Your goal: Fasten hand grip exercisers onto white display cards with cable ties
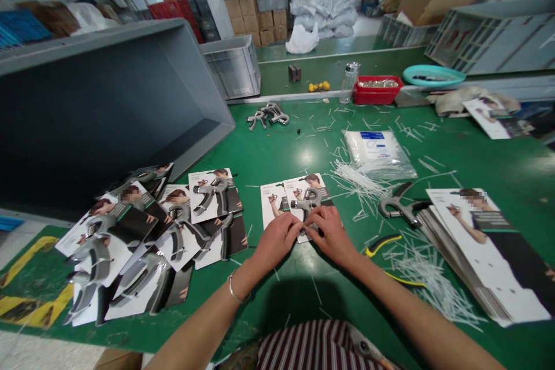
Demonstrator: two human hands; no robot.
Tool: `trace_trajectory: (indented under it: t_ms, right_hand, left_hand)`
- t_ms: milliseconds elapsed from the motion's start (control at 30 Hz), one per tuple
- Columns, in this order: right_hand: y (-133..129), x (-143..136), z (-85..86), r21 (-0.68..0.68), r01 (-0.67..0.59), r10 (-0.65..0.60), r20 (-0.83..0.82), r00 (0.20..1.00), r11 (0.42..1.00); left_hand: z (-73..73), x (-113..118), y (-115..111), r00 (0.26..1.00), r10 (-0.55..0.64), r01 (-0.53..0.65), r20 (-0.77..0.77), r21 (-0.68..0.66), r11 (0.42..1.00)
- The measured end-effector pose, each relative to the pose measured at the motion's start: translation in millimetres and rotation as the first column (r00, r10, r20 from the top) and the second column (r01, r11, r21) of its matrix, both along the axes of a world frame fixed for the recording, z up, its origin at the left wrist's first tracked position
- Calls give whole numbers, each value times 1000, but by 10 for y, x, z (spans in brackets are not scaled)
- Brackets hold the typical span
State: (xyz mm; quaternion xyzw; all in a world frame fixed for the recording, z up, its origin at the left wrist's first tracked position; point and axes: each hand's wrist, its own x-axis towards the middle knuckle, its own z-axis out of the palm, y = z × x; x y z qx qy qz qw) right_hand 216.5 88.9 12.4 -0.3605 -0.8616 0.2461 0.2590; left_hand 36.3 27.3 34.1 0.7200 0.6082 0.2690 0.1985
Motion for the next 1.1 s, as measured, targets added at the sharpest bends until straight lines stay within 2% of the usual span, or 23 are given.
trace_trajectory:
  t_ms: [67, 167, 233, 333, 400, 433, 500, 567, 600, 667, 733, 800, 833, 867, 900, 967, 1000, 1033, 1100]
  right_hand:
    - [-16, -40, -31, -46, 15, -18, -74, 997, 999]
    - [-12, -135, -65, -105, 0, -21, -193, 981, 994]
    - [10, -137, -54, -136, -3, -32, -256, 966, 991]
    - [45, 146, 39, -116, -22, -4, -222, 975, 993]
    - [48, 564, 109, -57, -76, 73, -53, 996, 996]
    - [44, 817, 128, -41, -118, 121, 86, 989, 992]
    - [28, 1316, 124, 2, -177, 165, 364, 917, 984]
    - [20, 1677, 89, 60, -212, 146, 542, 828, 975]
    - [24, 1776, 77, 81, -236, 144, 592, 793, 968]
    - [53, 1817, 99, 100, -267, 144, 636, 758, 959]
    - [103, 1731, 189, 80, -256, 158, 601, 783, 963]
    - [158, 1624, 307, -11, -136, 124, 480, 868, 991]
    - [181, 1580, 359, -105, -51, 88, 387, 918, 993]
    - [199, 1543, 397, -240, 20, 51, 284, 957, 971]
    - [211, 1509, 417, -396, 54, 22, 187, 982, 916]
    - [210, 1431, 407, -638, 10, 12, 30, 999, 770]
    - [195, 1381, 383, -680, -25, 20, -14, 1000, 733]
    - [170, 1322, 355, -668, -37, 19, -34, 999, 743]
    - [81, 1177, 307, -537, -6, -27, -52, 998, 843]
  left_hand:
    - [-124, 21, -65, 1000, 19, -19, -3, 47, 999]
    - [-313, 50, -95, 991, 94, -84, -92, 109, 990]
    - [-385, 52, -74, 986, 121, -108, -113, 114, 988]
    - [-346, -8, -49, 991, 133, -132, 0, 91, 987]
    - [-231, -95, -53, 954, 213, -220, 210, 10, 976]
    - [-160, -146, -56, 894, 280, -272, 349, -72, 960]
    - [-21, -241, -42, 672, 417, -302, 612, -287, 909]
    - [69, -298, 14, 425, 482, -178, 766, -451, 874]
    - [87, -305, 56, 338, 495, -84, 800, -499, 863]
    - [66, -275, 147, 256, 515, 88, 818, -550, 830]
    - [-6, -196, 216, 262, 510, 184, 819, -561, 807]
    - [-96, -96, 242, 319, 460, 186, 828, -531, 827]
    - [-137, -47, 241, 360, 427, 167, 830, -508, 845]
    - [-173, -3, 235, 395, 401, 146, 827, -487, 861]
    - [-203, 32, 230, 421, 387, 124, 821, -474, 872]
    - [-247, 72, 230, 443, 394, 76, 805, -472, 878]
    - [-265, 78, 238, 444, 412, 50, 796, -480, 876]
    - [-282, 78, 250, 443, 432, 25, 785, -493, 870]
    - [-319, 78, 273, 452, 465, -8, 761, -518, 856]
